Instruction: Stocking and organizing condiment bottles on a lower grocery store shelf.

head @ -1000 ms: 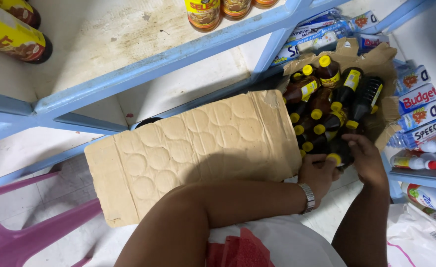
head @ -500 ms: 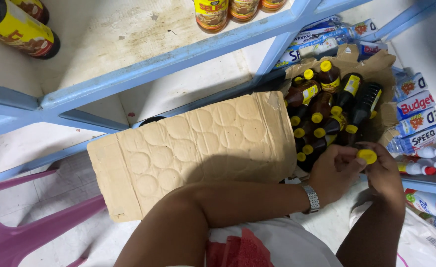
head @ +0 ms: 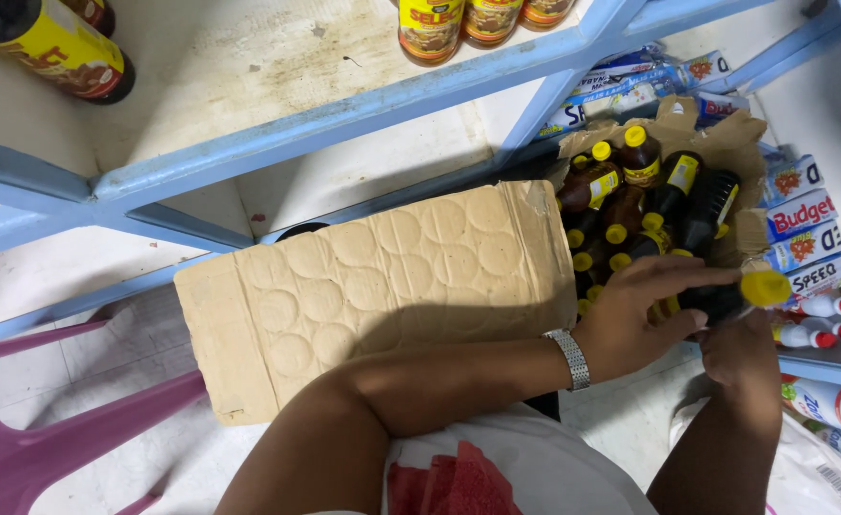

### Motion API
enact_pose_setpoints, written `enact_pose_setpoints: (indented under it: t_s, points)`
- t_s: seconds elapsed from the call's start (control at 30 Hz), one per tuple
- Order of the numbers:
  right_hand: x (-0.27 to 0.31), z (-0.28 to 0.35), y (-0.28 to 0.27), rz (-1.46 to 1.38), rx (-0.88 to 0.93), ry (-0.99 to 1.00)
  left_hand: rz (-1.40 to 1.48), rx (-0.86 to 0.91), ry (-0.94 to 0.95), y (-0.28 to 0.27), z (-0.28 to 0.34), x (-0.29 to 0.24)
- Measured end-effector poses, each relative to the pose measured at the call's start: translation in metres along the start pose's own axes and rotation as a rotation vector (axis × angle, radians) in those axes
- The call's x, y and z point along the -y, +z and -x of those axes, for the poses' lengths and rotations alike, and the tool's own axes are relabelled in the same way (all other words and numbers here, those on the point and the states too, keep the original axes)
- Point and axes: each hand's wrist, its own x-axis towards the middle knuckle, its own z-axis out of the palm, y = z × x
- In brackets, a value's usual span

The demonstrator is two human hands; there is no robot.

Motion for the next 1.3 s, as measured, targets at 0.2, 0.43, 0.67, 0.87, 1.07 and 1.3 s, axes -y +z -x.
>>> enact_pose_setpoints:
  t_s: [0.2,0.43,0.67,0.87,1.07,1.3]
  points:
    - [0.002,0.018,-0.008,-0.493,0.094,-0.025,0.153,0.02,-0.212,-0.021,-0.019,-0.009]
    - [0.05,0.022,0.022,0.002,0.083,-0.121,0.169,-0.071,-0.129,-0.022,-0.016,0.005]
    - [0.081,0.022,0.047,-0.008,0.027,-0.121,0.277,0.11,-0.152,-0.076,-0.028,-0.02]
    - [0.113,-0.001,0.091,0.089,0.116,-0.156,0.127,0.084,-0.109,-0.131,-0.03,-0.042]
    - [0.156,-0.025,0.153,0.019,0.367,-0.305,0.065,-0.023,-0.024,-0.192,-0.031,-0.067]
    - [0.199,-0.038,0.232,-0.048,0.61,-0.413,-0.117,-0.164,0.053,-0.263,-0.028,-0.098]
